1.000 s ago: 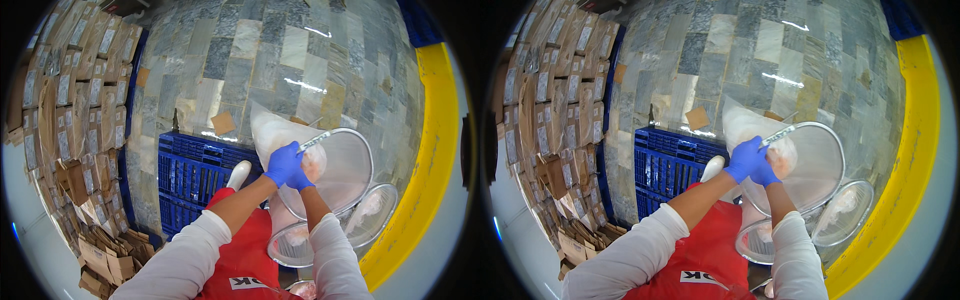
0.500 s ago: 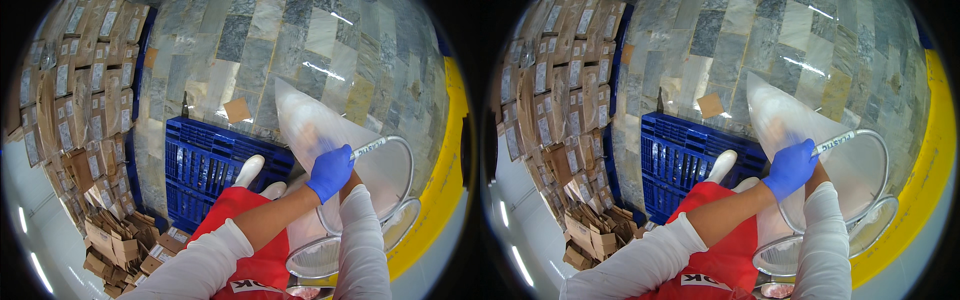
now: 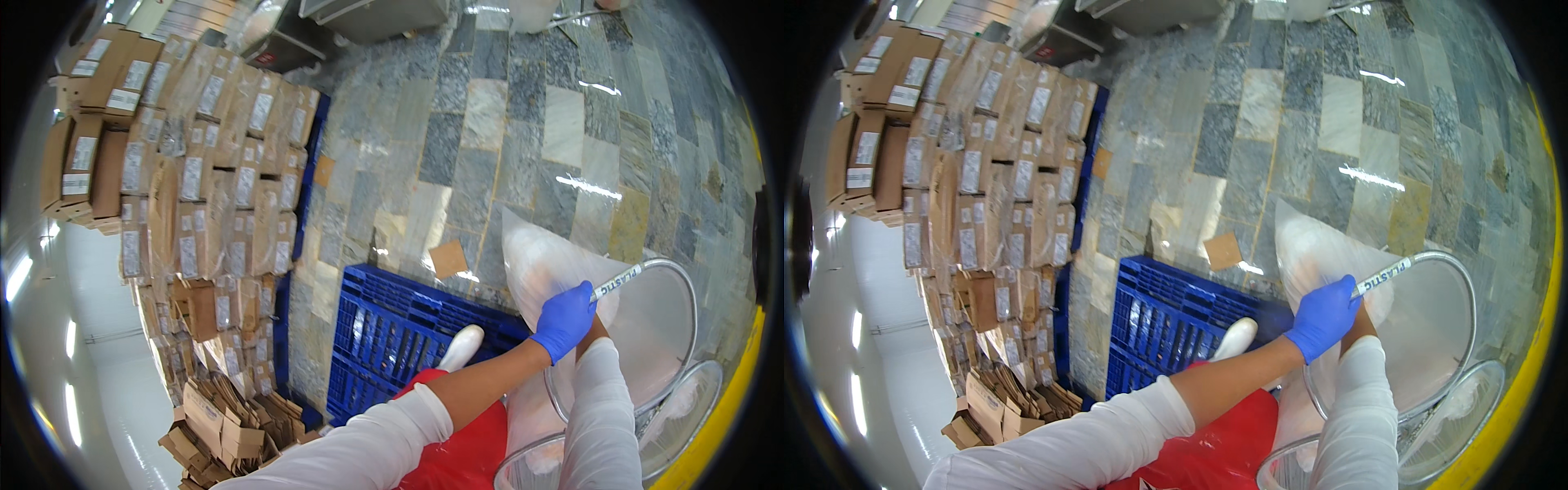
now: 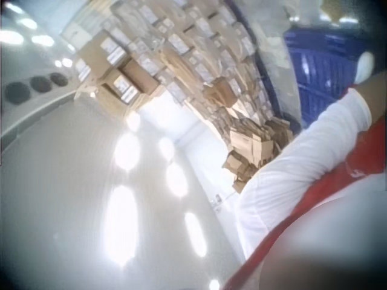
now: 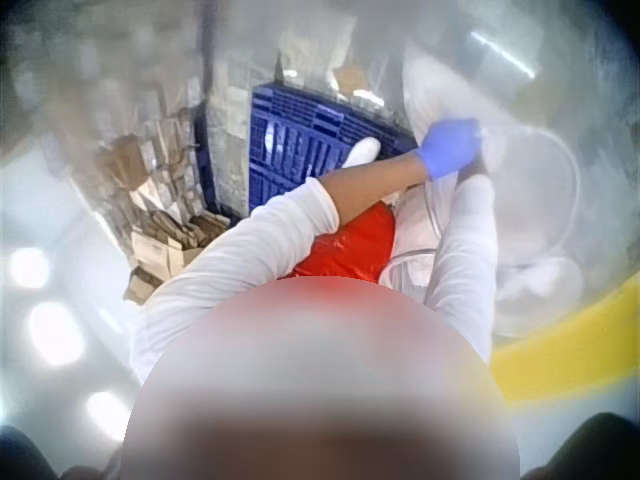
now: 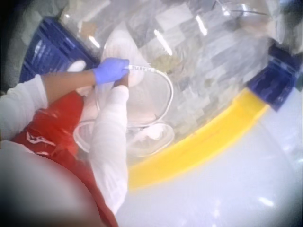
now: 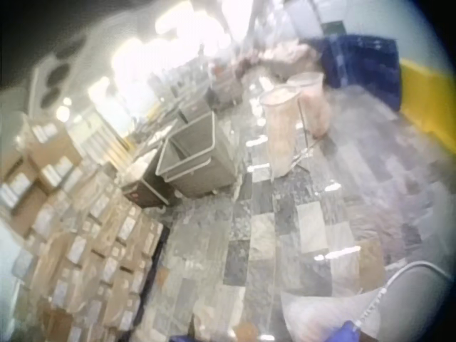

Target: The person is cutting a large piece of raw meat on a wooden board. They use a knife to slice the meat into smaller portions and place them into a metal tray. The person is wearing blue gloves and a red apron.

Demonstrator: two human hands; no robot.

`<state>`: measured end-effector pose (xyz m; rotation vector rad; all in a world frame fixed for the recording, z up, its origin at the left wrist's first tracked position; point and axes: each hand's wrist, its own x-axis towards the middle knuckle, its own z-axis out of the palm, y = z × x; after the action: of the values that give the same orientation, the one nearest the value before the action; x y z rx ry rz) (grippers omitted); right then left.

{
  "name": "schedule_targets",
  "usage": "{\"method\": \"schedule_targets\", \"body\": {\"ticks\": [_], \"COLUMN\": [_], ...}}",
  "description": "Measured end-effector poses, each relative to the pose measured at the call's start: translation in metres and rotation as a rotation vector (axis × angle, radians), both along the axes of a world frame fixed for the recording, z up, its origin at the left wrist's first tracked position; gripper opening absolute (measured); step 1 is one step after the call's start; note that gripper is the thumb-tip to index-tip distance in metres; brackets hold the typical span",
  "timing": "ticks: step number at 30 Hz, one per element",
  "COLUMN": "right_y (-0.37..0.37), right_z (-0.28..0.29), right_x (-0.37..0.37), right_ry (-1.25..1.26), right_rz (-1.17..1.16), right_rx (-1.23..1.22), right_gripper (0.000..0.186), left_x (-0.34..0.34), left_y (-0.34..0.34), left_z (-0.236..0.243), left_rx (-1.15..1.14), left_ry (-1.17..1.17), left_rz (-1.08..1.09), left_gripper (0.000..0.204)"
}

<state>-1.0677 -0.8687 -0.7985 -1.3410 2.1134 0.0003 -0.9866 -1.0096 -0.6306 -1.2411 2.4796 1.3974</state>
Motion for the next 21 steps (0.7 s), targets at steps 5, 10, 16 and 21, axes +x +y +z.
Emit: {"method": "schedule_targets", "body": {"ticks": [5, 10, 16, 21], "right_y": [-0.005, -0.008, 0.088, 0.249], "right_z": [0.011, 0.066, 0.232, 0.293], "right_x": [-0.007, -0.015, 0.024, 0.112], "right_ry": [-0.021, -0.156, -0.230, 0.157], "right_rz": [-0.048, -0.153, -0.740, -1.263], "right_rx": [-0.021, -0.320, -0.556, -0.692], "right_gripper": [0.049, 0.044, 0.036, 0.040], "left_x": [-0.007, -0.007, 0.006, 0.041], "left_y": [0.002, -0.002, -0.001, 0.005], "left_z": [-0.004, -0.012, -0.011, 0.001], "left_rx": [-0.032, -0.083, -0.090, -0.004], "left_ry": [0.023, -0.033, -0.034, 0.034], "left_rz": [-0.027, -0.022, -0.026, 0.006], "left_gripper": [0.023, 0.022, 0.023, 0.029]}}
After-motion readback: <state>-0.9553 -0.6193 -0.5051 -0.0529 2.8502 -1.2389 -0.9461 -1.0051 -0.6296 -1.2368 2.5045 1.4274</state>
